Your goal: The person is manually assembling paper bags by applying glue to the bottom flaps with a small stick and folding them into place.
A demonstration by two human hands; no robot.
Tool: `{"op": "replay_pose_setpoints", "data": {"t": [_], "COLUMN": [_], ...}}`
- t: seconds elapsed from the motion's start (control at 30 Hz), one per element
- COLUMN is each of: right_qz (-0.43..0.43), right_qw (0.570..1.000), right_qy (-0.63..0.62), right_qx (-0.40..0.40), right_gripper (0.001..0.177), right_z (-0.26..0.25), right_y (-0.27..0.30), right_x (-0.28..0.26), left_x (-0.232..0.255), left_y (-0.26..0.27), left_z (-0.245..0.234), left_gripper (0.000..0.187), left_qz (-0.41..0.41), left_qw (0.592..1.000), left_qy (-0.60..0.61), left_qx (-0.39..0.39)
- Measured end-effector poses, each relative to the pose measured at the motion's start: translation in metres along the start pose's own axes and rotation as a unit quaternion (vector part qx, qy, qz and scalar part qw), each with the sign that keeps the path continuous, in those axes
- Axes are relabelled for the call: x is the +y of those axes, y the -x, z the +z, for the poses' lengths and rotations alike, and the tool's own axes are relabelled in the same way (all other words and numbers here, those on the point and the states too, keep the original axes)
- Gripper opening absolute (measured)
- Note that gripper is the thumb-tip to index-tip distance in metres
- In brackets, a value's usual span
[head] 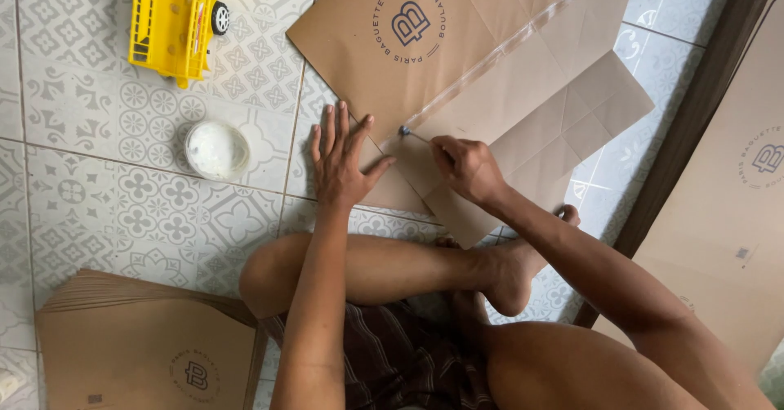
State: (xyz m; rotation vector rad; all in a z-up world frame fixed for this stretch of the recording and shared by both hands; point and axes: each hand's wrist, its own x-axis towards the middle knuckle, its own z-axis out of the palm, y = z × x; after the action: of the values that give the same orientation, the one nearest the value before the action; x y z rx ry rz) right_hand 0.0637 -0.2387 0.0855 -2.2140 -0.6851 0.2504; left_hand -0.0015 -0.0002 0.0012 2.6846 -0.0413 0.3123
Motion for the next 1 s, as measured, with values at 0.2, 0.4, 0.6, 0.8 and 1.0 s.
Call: {"op": "replay_pose_setpoints", "data": {"t": [0.2,0.4,0.6,0.8,1.0], "right_qz": [0.062,0.062,0.050,0.045,0.064], "right_qw": [0.997,0.996,0.994,0.992,0.996], "right_qy": [0.020,0.029,0.066,0.089,0.036], "right_qx": [0.040,0.052,0.070,0.073,0.057], "right_gripper": [0.010,0.011,0.010,0.011,0.009], "right_z": [-0.011,-0.003,0.001,-0.003,-0.003], "right_y": [-0.001,0.000,0.000,0.004,0.002], "right_x": [0.015,0.012,0.038,0.036,0.034], "left_x": [0.001,0.002,0.001,0.002,0.001], "left_y": [-0.001,-0.003,-0.002,-0.002,-0.004], "left_z": [-0.001,-0.002,-0.002,-0.003,-0.003], "left_gripper": [0.082,0.082,0.080,0.080,0.079], "left_qz": [0.001,0.004,0.007,0.010,0.011], "left_qw": [1.000,1.000,1.000,1.000,1.000], "left_qy": [0.012,0.012,0.016,0.009,0.010], "left_qx": [0.003,0.006,0.011,0.011,0.017]}}
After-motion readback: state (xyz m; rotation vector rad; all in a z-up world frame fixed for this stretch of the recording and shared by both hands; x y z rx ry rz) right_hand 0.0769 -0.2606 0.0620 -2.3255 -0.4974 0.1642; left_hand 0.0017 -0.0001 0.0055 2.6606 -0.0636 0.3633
